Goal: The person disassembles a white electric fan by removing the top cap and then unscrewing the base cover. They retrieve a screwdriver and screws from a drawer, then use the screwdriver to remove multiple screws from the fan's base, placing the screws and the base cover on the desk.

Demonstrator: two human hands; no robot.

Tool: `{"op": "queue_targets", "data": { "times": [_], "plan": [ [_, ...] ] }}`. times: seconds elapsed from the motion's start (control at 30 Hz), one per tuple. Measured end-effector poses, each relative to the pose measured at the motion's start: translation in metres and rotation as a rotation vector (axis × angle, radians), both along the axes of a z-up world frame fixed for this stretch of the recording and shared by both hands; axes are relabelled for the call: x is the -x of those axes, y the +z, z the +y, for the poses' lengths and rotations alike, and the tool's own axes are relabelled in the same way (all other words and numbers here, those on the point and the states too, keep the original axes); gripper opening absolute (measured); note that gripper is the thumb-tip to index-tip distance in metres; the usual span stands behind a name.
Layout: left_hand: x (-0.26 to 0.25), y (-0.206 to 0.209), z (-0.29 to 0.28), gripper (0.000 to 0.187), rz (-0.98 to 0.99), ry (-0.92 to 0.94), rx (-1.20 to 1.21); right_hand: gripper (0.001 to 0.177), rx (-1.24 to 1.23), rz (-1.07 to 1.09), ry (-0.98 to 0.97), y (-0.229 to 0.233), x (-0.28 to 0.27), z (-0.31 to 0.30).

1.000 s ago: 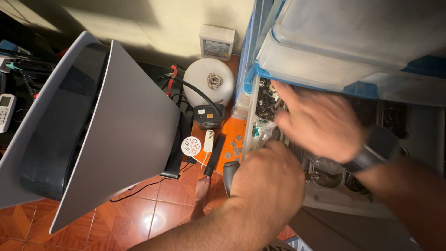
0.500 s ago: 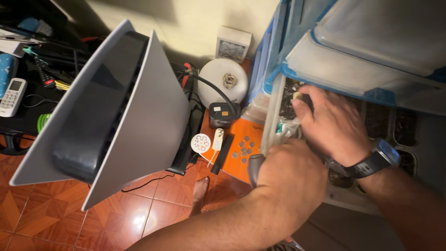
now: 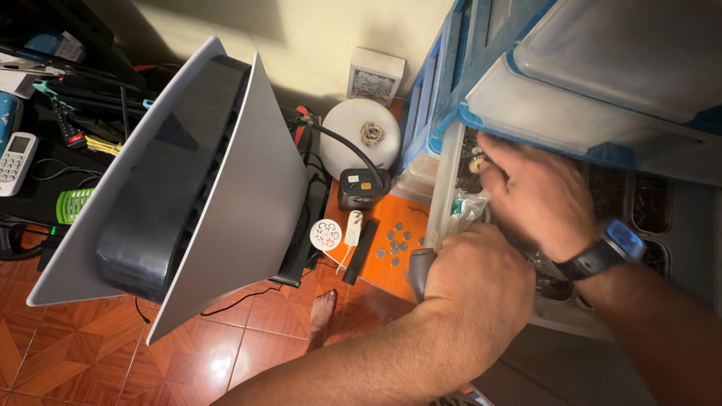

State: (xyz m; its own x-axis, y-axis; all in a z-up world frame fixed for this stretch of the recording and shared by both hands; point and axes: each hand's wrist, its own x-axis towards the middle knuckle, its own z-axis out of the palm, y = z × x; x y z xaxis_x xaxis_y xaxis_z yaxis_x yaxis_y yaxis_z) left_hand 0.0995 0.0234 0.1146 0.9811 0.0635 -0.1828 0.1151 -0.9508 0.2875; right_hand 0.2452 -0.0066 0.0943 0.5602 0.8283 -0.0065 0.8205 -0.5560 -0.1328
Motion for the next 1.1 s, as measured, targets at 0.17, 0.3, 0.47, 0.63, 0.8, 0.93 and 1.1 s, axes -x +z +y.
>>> {"op": "queue_targets", "data": {
  "times": [0.17, 0.3, 0.47, 0.63, 0.8, 0.93, 1.1],
  "plan": [
    [0.0, -0.002, -0.001, 0.027, -0.011, -0.013, -0.041, 0.043, -0.054, 0.011, 0.038, 0.0, 0.003, -0.002],
    [-0.002, -0.003, -0.001, 0.027, -0.014, 0.004, -0.011, 0.049, -0.088, 0.004, 0.1, -0.002, 0.001, 0.004],
    [-0.003, -0.001, 0.001, 0.026, 0.005, -0.014, 0.008, 0.047, -0.078, -0.023, 0.104, 0.001, -0.002, 0.007],
    [-0.002, 0.0, 0.002, 0.026, 0.013, -0.016, 0.008, 0.041, 0.02, 0.092, -0.079, 0.004, 0.0, 0.006],
    [-0.002, -0.001, 0.001, 0.024, -0.011, 0.001, 0.024, 0.034, -0.076, 0.062, 0.09, 0.006, 0.002, -0.007],
    [-0.003, -0.004, 0.0, 0.024, -0.025, -0.001, 0.01, 0.043, -0.152, 0.067, 0.273, 0.008, -0.002, -0.026],
    [-0.006, -0.008, -0.003, 0.025, 0.007, 0.052, -0.015, 0.041, -0.157, 0.041, 0.22, 0.011, -0.014, -0.05]
  ]
}}
